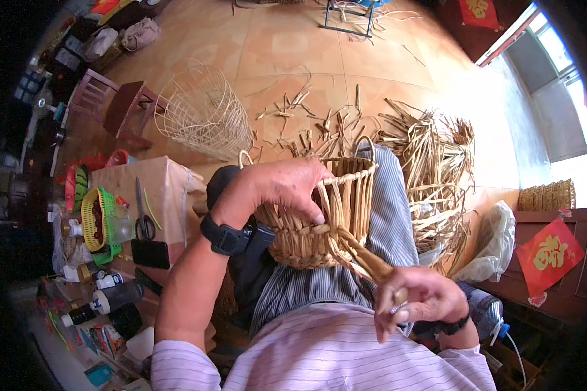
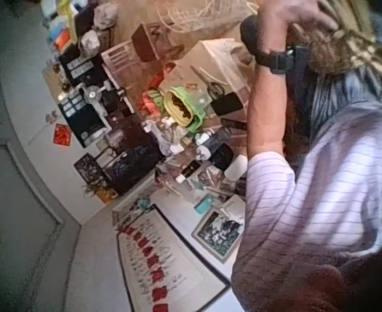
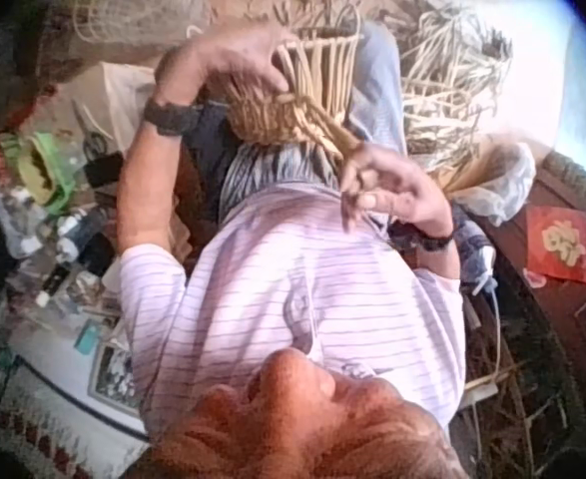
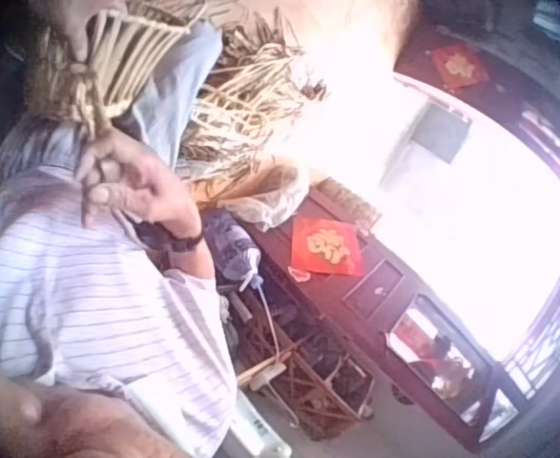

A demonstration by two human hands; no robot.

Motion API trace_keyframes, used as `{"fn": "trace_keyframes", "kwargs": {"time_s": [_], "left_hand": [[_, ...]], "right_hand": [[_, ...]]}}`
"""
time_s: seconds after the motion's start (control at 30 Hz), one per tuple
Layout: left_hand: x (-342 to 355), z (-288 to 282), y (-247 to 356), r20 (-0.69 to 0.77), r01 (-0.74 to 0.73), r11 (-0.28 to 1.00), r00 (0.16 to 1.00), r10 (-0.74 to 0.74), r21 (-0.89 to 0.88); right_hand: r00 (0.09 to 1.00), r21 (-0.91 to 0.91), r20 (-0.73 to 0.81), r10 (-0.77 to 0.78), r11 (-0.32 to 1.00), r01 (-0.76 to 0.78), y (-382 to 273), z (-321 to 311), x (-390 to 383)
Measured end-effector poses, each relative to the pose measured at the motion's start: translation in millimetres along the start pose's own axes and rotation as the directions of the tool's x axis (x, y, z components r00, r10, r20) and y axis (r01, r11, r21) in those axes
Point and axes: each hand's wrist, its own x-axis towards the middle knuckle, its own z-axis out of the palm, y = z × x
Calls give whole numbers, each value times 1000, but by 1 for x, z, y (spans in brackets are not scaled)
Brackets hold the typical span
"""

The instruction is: Weaving a small basket using plant fibers.

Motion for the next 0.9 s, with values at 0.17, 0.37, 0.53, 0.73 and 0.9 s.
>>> {"fn": "trace_keyframes", "kwargs": {"time_s": [0.17, 0.37, 0.53, 0.73, 0.9], "left_hand": [[0, -3, 12, 28, -4, 999, 1000, 3, 52], [0, -1, 18, 15, 11, 990, 1000, -14, 141], [1, -2, 21, 59, -16, 986, 998, 6, 166], [-7, -3, 17, 49, 82, 970, 994, -96, 231], [-1, 1, 13, -17, 5, 981, 1000, -1, 194]], "right_hand": [[978, -733, -35, -207, 670, 116, -32, 21, -16], [847, -896, -443, -293, 193, -401, -56, 41, -43], [807, -428, -129, -577, 766, 479, -37, 28, -22], [725, -700, 27, -688, -531, -477, -75, 44, -72], [253, -478, -154, -955, -152, -865, -95, -19, -101]]}}
